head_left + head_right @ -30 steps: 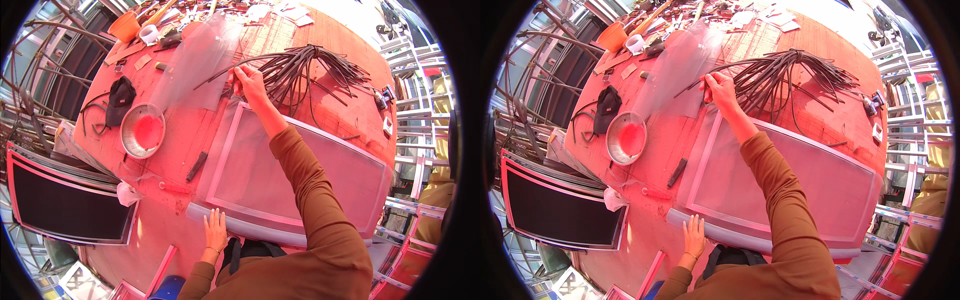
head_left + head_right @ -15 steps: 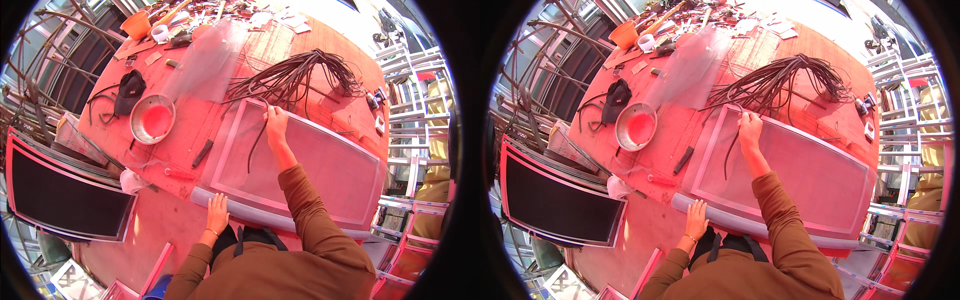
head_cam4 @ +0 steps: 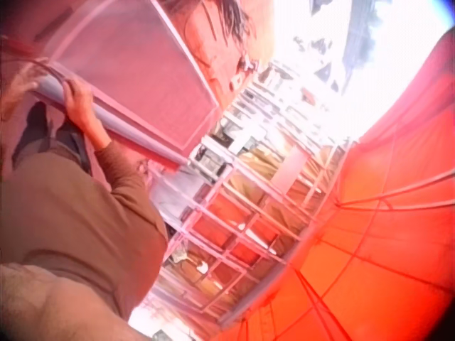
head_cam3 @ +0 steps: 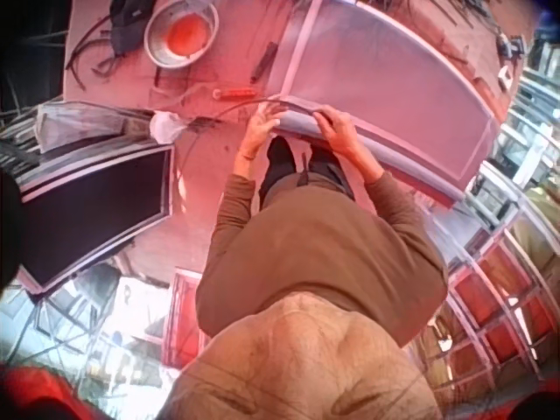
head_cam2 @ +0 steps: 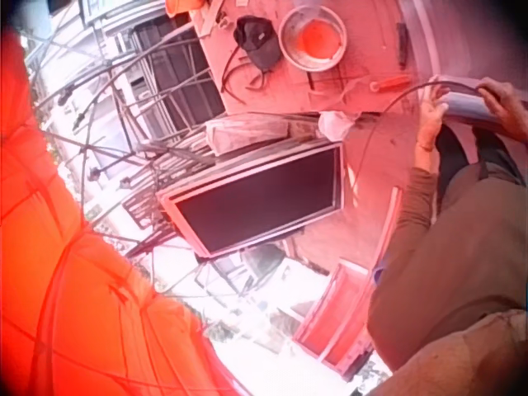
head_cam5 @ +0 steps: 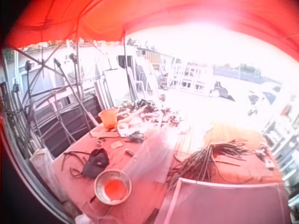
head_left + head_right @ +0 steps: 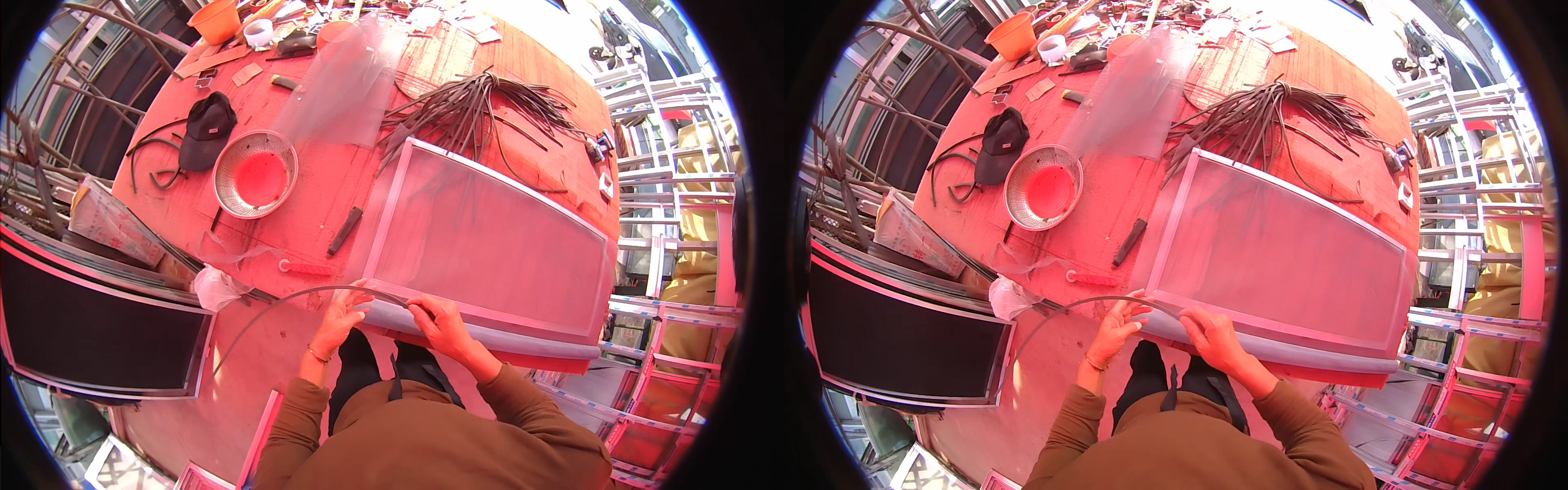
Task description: The person assembles a window screen by pressing a mesh sheet into a metal frame, then inserting a rubber spline along the frame edge with a spline roller. They trim excess mesh with a utility knife and roll the mesh tightly around the frame to secure it.
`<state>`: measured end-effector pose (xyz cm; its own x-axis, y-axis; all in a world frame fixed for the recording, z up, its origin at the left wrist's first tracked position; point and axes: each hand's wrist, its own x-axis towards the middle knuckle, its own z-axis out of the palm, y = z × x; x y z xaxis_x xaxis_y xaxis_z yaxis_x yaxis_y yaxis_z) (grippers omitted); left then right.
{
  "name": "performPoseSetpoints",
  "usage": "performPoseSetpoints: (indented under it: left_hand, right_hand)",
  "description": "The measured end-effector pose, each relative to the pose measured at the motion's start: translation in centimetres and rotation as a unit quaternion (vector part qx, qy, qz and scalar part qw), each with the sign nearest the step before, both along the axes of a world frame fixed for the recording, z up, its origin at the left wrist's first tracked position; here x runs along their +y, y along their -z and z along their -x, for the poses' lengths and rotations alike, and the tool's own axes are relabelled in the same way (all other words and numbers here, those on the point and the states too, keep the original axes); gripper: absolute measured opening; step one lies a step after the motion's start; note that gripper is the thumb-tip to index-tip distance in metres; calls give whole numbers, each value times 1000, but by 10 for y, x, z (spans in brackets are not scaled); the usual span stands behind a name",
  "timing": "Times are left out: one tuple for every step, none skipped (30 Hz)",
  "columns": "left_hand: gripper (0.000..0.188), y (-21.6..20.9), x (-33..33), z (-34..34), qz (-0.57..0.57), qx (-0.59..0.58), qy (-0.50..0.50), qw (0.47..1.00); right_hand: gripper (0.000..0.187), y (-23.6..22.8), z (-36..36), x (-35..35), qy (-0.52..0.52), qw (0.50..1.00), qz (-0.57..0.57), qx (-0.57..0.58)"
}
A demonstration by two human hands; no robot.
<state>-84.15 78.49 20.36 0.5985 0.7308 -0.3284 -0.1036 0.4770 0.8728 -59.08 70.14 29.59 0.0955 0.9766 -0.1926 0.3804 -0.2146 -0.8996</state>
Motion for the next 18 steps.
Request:
performPoseSetpoints:
  left_hand:
    - [76, -13, -1, 10, 17, -27, 44, 999]
    - [76, -23, -5, 15, 56, -75, 26, 995]
    - [77, -31, -8, 19, 93, -123, 7, 988]
    - [77, -34, -9, 21, 130, -169, -13, 977]
    - [61, -36, -8, 23, 148, -201, -64, 966]
    - [53, -34, -1, 25, 144, -176, -88, 970]
    - [46, -31, 11, 30, 140, -154, -109, 972]
    - [39, -29, 20, 34, 155, -94, -139, 974]
    - [33, -28, 26, 37, 113, -106, -142, 978]
    - [28, -27, 33, 38, 91, -82, -154, 980]
    - [24, -28, 40, 35, 65, -61, -166, 982]
    - [23, -29, 43, 31, 63, -61, -142, 986]
    - [22, -32, 44, 25, 62, -60, -116, 989]
    - [21, -36, 44, 17, 67, -60, -97, 991]
    - [20, -38, 40, 5, 62, -66, -67, 994]
    - [20, -39, 32, -8, 66, -49, -29, 996]
    - [20, -39, 25, -21, 67, -41, 5, 997]
    - [21, -38, 20, -32, 67, -40, 38, 996]
  right_hand:
    - [13, 6, -4, -19, 38, 998, -6, -56]
    - [12, 12, -9, -39, 40, 992, 4, -122]
    - [13, 19, -11, -61, 29, 987, -42, -150]
    - [13, 25, -11, -83, 19, 981, -74, -178]
    - [14, 29, -11, -107, 10, 981, -20, -193]
    - [15, 32, -10, -133, 3, 977, 37, -208]
    - [16, 34, -8, -157, -10, 971, 97, -219]
    - [16, 36, -8, -179, -33, 953, 159, -255]
    - [17, 36, -8, -196, -63, 930, 222, -286]
    - [18, 36, -6, -208, -98, 892, 307, -317]
    - [24, 37, -2, -213, -113, 883, 343, -301]
    - [30, 40, 3, -210, -87, 924, 244, -279]
    - [36, 44, 14, -202, -71, 934, 227, -265]
    - [45, 49, 24, -186, -20, 971, 153, -181]
    - [54, 56, 37, -165, 26, 989, 108, -94]
    - [61, 63, 48, -142, 40, 996, 77, -21]
    - [55, 68, 63, -121, 89, 985, 57, 139]
    - [47, 73, 76, -101, 118, 959, 32, 256]
